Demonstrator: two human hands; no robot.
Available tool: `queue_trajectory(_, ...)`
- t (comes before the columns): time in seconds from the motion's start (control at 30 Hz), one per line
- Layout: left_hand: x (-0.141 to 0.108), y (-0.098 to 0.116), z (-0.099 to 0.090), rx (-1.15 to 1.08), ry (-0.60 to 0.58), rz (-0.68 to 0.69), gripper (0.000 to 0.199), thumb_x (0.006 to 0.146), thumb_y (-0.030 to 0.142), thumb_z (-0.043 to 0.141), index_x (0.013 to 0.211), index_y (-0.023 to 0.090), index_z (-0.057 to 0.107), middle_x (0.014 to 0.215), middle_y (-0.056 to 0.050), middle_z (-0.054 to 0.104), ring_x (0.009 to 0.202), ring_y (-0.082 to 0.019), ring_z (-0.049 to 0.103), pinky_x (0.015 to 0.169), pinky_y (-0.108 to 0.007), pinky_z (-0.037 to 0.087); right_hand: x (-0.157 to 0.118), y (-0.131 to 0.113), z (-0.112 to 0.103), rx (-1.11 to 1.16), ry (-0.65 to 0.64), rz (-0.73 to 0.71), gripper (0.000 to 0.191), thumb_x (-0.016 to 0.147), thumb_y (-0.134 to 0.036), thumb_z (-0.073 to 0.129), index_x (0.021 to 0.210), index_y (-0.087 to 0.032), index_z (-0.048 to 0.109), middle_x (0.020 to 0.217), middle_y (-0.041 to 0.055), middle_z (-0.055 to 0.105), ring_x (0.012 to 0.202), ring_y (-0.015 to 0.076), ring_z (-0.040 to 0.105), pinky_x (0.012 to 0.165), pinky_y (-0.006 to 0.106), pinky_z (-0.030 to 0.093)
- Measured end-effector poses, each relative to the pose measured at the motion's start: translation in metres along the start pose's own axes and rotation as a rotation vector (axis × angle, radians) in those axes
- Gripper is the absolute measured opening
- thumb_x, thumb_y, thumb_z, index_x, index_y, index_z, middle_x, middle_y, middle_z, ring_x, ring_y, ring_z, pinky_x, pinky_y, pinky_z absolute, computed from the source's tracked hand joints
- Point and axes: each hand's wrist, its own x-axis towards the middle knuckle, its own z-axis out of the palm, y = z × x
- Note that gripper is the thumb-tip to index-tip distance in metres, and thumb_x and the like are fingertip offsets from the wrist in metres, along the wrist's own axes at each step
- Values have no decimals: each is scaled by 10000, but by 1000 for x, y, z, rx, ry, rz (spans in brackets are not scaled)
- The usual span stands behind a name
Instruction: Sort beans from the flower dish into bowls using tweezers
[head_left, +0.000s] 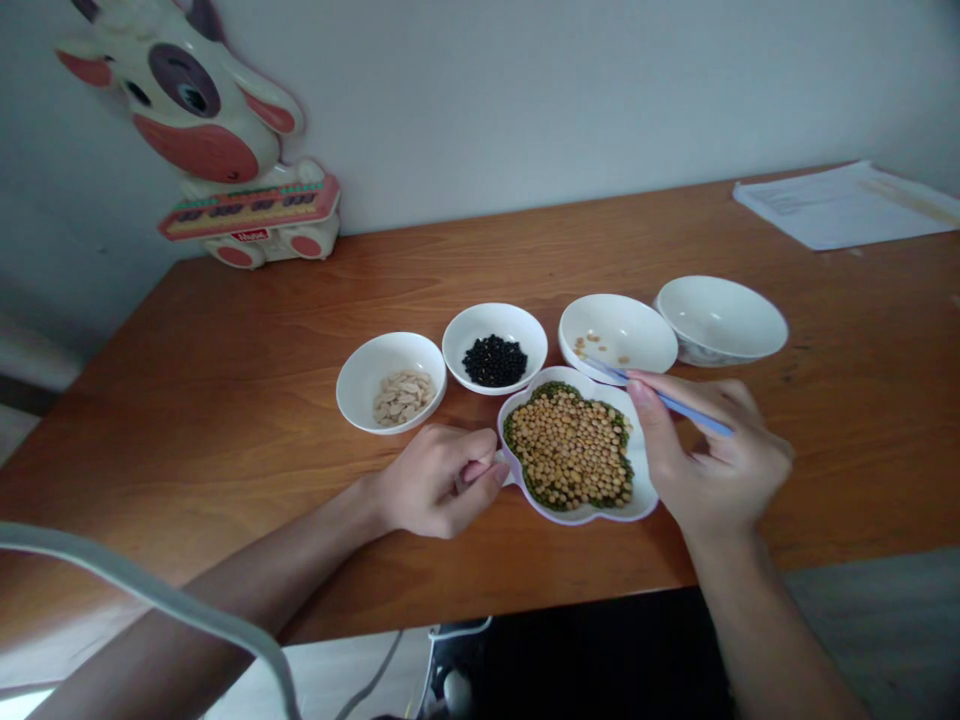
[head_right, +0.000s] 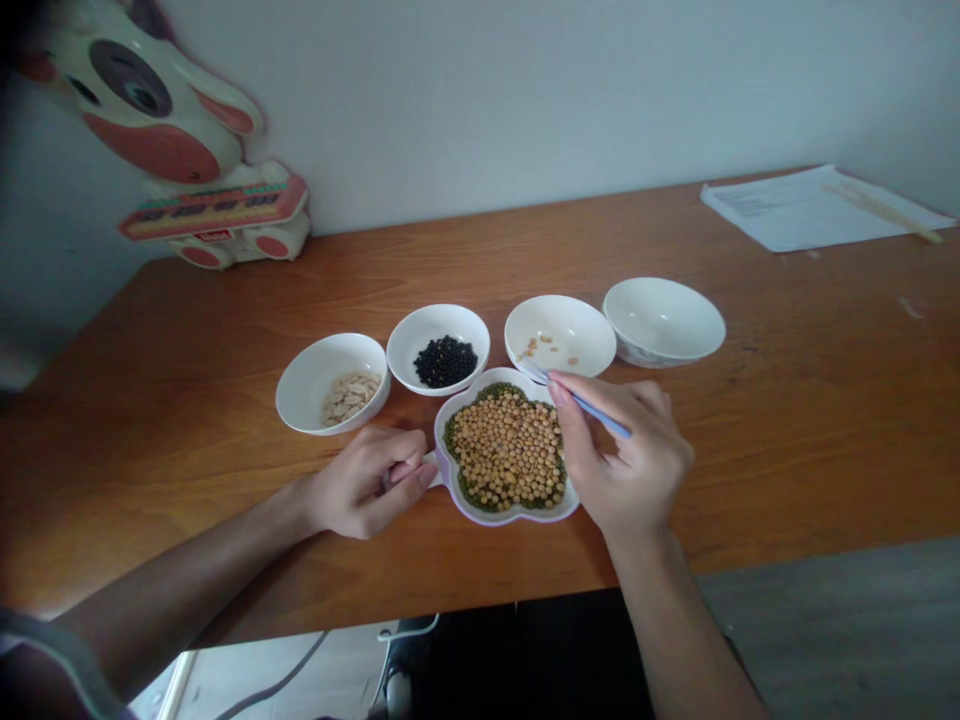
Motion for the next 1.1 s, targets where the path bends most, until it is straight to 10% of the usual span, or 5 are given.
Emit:
queue_trajectory(0.17,-2,-1,0,-7,-12,-18,338,950,148,557,723,221,316,615,78,366,499,-63,310,496,-240,244,-2,3,1,-25,99,118,248,916,-187,753,1136,-298,782,1012,18,826,879,219,751,786,382,581)
queue_trajectory(0.53,0,0,0,11,1,-1,337,956,166,552,722,228,316,601,78,370,497,-73,321,496,-250,251,1,2,2,187,-293,78,115,934,-259,726,1020,-295,794,987,26,829,916,242,761,810,427,588)
queue_trajectory(1.1,0,1,0,5,-6,-8,332,958,157,548,718,221,326,611,74,383,494,-66,317,493,-238,247,4,3,5,201,-364,93,136,939,-297,733,1055,-283,803,1017,30,830,882,201,761,684,328,597)
